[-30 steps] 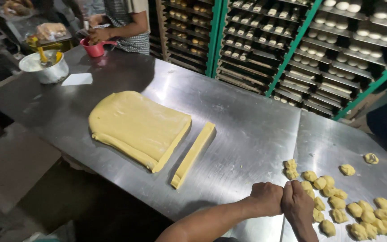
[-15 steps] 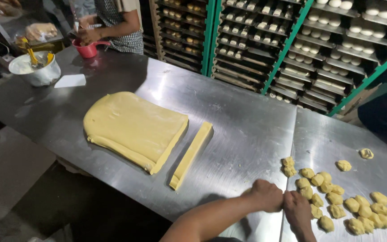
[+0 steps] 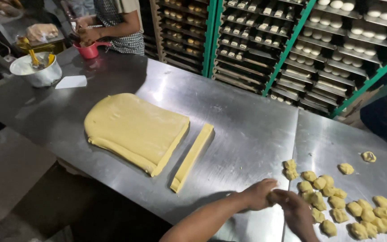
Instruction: Shaping and cutting dough strips on a stainless steel work surface in a commercial bakery setting.
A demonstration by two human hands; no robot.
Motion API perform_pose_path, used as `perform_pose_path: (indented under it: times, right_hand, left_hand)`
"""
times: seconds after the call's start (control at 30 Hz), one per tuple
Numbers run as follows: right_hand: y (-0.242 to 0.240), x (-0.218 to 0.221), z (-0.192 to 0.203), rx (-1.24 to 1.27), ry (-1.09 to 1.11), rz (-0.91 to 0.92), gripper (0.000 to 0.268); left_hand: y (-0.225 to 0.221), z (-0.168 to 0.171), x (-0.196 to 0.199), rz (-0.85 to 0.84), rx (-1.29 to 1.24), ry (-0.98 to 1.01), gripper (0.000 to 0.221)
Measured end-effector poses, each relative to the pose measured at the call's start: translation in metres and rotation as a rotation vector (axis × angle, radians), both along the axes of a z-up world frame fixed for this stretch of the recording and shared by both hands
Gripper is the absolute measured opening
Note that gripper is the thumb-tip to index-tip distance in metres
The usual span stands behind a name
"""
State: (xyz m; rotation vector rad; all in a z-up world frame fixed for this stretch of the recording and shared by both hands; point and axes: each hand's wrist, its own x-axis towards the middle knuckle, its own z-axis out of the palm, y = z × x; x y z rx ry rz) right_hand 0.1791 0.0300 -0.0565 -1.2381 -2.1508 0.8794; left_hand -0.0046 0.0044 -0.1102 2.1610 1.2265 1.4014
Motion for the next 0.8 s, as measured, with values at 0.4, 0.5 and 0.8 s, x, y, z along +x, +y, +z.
perform_pose_path:
  times: [0.4,0.5,0.8]
  right_hand:
    - [-0.001,0.011,0.023,-0.045,0.226,-0.079,0.035]
    - [-0.015,0.006,0.01,0.107,0.249,-0.204,0.04]
    - [-0.007,0.023,-0.019,0.049,0.118,-0.419,0.037]
  left_hand:
    - [-0.001,0.056,0.049,0.165,-0.6,0.102,0.038]
    - [-0.005,0.075,0.062,0.091,-0.705,0.337,0.025]
    - [-0.004,0.071,0.059,0.173,-0.567,0.485,0.024]
